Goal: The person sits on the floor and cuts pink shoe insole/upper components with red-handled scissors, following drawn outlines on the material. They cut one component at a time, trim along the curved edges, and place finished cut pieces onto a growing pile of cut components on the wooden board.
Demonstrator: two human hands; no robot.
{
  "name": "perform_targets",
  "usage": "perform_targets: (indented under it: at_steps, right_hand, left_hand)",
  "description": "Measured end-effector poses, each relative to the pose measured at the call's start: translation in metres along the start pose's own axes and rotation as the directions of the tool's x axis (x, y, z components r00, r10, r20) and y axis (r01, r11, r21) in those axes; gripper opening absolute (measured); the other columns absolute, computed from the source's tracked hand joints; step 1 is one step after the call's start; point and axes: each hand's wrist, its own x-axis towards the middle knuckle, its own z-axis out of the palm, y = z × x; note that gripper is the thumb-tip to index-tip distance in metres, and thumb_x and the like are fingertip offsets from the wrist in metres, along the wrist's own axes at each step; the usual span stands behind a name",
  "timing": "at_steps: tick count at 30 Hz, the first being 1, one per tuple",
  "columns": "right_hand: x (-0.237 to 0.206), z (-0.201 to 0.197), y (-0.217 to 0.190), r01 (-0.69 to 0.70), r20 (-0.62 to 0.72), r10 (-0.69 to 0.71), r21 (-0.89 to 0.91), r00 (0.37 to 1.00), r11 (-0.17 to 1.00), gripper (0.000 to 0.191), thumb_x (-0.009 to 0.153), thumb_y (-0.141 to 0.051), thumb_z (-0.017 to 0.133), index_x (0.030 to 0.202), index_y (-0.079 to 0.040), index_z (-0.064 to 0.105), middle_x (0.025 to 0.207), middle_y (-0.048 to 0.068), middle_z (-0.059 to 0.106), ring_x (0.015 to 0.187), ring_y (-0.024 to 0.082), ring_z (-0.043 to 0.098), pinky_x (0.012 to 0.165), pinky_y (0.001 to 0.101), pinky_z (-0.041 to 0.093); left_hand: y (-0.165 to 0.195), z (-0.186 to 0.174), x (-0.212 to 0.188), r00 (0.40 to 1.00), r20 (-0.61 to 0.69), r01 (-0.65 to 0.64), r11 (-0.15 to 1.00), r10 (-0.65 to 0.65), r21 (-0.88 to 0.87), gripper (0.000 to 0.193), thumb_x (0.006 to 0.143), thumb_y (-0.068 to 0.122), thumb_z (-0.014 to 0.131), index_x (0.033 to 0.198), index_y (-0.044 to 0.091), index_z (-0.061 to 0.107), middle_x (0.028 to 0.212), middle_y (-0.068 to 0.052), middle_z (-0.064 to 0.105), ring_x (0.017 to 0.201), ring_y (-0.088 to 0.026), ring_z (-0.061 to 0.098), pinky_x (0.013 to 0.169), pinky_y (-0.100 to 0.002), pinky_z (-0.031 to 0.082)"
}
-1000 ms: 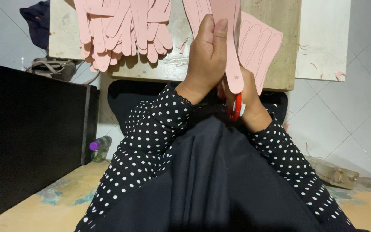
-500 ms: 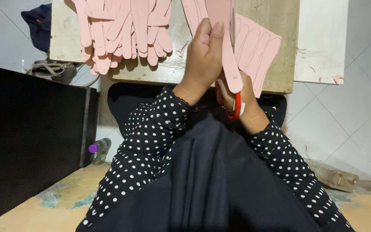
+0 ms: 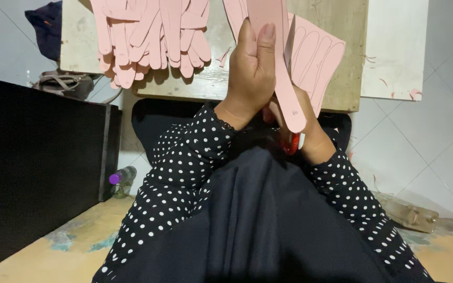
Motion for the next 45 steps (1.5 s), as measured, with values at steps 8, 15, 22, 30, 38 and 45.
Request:
perform_targets:
  at_steps: [8, 15, 22, 30, 38, 45]
  right_hand:
    - [-0.001, 0.010, 0.009, -0.111, -0.082, 0.125, 0.164, 0.989, 0.980, 0.010, 0.099, -0.003, 0.055, 0.095, 0.004, 0.060, 0.071, 0.005, 0.062, 0.059, 0.013, 0.059, 0.053, 0.0264, 0.048]
    - [0.001, 0.019, 0.003, -0.110, -0.146, 0.121, 0.084, 0.982, 0.990, 0.018, 0.102, -0.008, 0.051, 0.090, 0.003, 0.059, 0.067, 0.005, 0.061, 0.052, 0.013, 0.059, 0.047, 0.0272, 0.047]
    - [0.004, 0.008, 0.000, -0.078, -0.114, 0.083, 0.053, 0.990, 0.996, 0.024, 0.104, -0.013, 0.048, 0.091, 0.003, 0.060, 0.065, 0.006, 0.061, 0.052, 0.015, 0.060, 0.047, 0.0288, 0.048]
    - [0.002, 0.007, 0.004, -0.099, -0.125, 0.103, 0.035, 0.987, 0.994, 0.028, 0.105, -0.017, 0.046, 0.091, 0.003, 0.061, 0.064, 0.008, 0.062, 0.052, 0.017, 0.061, 0.047, 0.0304, 0.048]
    - [0.006, 0.013, -0.001, -0.223, -0.135, 0.221, -0.003, 0.966, 0.975, 0.034, 0.106, -0.021, 0.045, 0.090, 0.003, 0.063, 0.061, 0.009, 0.062, 0.051, 0.019, 0.062, 0.048, 0.0325, 0.049]
    - [0.005, 0.011, 0.003, -0.072, -0.059, 0.068, -0.072, 0.996, 0.995, 0.012, 0.100, -0.006, 0.054, 0.096, 0.003, 0.060, 0.064, 0.009, 0.063, 0.053, 0.018, 0.063, 0.051, 0.0309, 0.050]
  left_hand:
    - [-0.005, 0.001, 0.000, 0.999, -0.016, 0.051, 0.999, -0.051, 0.019, 0.025, 0.117, 0.027, 0.043, 0.113, 0.004, 0.051, 0.090, -0.010, 0.067, 0.076, -0.019, 0.069, 0.071, -0.031, 0.055]
    - [-0.012, 0.005, 0.001, 0.998, -0.045, 0.051, 0.998, -0.050, 0.025, 0.026, 0.116, 0.028, 0.042, 0.114, 0.003, 0.051, 0.090, -0.011, 0.067, 0.081, -0.022, 0.069, 0.074, -0.033, 0.055]
    - [-0.009, 0.007, -0.002, 0.995, -0.002, 0.101, 0.995, -0.101, 0.013, 0.028, 0.115, 0.029, 0.042, 0.115, 0.003, 0.052, 0.093, -0.012, 0.069, 0.084, -0.022, 0.072, 0.075, -0.033, 0.056]
    - [-0.009, 0.013, -0.005, 0.989, -0.006, 0.146, 0.989, -0.145, 0.035, 0.027, 0.114, 0.028, 0.044, 0.112, 0.003, 0.053, 0.091, -0.013, 0.069, 0.080, -0.022, 0.069, 0.074, -0.033, 0.055]
    - [-0.015, 0.008, -0.001, 0.991, -0.010, 0.135, 0.991, -0.135, -0.009, 0.031, 0.113, 0.031, 0.044, 0.116, 0.001, 0.054, 0.100, -0.014, 0.070, 0.092, -0.023, 0.070, 0.083, -0.035, 0.056]
    - [-0.018, -0.005, 0.012, 0.991, -0.054, 0.124, 0.991, -0.121, 0.048, 0.037, 0.114, 0.033, 0.043, 0.127, -0.001, 0.051, 0.106, -0.015, 0.070, 0.099, -0.023, 0.071, 0.088, -0.034, 0.057]
